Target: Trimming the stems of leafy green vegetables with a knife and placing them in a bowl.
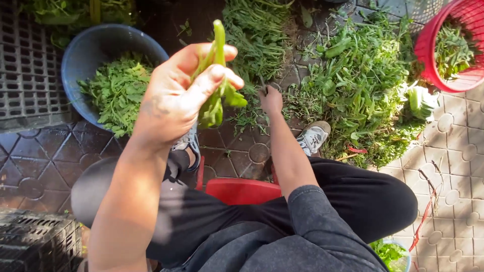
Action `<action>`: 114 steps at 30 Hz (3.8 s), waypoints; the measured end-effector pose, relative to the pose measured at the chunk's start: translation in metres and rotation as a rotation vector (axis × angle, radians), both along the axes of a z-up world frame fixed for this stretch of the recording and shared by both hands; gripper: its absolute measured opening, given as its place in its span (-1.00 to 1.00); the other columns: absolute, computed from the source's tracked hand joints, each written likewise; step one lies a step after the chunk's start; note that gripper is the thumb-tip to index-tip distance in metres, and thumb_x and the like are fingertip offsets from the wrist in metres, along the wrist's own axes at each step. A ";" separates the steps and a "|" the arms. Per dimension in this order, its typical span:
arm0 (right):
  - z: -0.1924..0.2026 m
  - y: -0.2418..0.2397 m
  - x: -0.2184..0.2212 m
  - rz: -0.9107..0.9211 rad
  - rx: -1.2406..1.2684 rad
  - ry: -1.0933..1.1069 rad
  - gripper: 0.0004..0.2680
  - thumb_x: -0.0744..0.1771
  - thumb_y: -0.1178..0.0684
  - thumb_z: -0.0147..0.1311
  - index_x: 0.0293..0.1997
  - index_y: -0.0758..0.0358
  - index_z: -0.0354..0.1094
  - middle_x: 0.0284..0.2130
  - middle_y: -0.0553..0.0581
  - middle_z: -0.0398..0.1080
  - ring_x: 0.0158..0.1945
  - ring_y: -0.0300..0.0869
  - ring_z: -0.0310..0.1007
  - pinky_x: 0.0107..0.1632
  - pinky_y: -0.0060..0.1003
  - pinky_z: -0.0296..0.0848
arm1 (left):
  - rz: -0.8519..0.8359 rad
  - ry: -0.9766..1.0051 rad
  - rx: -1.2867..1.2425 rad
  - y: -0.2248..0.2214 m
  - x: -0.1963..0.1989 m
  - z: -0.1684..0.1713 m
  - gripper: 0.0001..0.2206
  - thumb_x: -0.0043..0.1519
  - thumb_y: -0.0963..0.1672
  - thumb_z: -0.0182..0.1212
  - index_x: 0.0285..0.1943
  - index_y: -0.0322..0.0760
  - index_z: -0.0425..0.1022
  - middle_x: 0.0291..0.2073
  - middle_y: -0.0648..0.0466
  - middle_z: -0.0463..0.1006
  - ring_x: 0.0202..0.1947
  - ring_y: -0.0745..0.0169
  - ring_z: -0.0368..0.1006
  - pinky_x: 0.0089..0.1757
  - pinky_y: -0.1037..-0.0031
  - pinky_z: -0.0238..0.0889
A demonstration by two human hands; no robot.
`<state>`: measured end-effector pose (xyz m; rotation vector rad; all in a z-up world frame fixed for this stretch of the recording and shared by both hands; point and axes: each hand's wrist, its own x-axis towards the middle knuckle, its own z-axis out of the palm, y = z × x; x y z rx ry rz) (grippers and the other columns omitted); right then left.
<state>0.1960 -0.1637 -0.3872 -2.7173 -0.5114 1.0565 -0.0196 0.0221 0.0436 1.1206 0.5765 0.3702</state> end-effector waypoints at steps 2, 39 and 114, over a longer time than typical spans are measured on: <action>0.039 0.003 0.007 0.029 0.214 0.274 -0.79 0.45 -0.14 0.20 0.12 0.07 0.56 0.04 0.07 0.64 -0.09 -0.09 0.61 -0.01 -0.08 0.56 | -0.004 -0.063 0.035 -0.001 0.006 0.001 -0.73 0.53 -0.16 0.13 0.36 -0.36 0.49 -0.09 -0.07 0.72 -0.06 0.28 0.64 0.00 0.55 0.49; 0.176 -0.046 -0.070 -0.437 1.310 0.501 -0.87 0.40 0.10 0.41 0.03 0.16 0.61 -0.37 -0.10 0.44 -0.46 -0.45 0.36 -0.36 -0.51 0.35 | -0.187 0.166 0.022 -0.053 0.027 -0.189 -0.83 0.24 -0.17 0.57 -0.07 -0.34 0.73 -0.47 0.08 0.63 -0.47 0.46 0.50 -0.40 0.65 0.41; 0.025 -0.115 0.010 -1.862 1.537 0.983 -0.35 0.34 -0.35 0.41 0.34 0.39 0.12 -0.13 0.28 0.59 -0.36 -0.39 0.44 -0.37 -0.55 0.49 | 0.000 0.386 0.861 0.075 0.190 -0.064 -0.78 0.00 0.03 0.65 -0.27 0.04 0.78 -0.51 0.26 0.65 -0.38 0.37 0.61 -0.17 0.46 0.47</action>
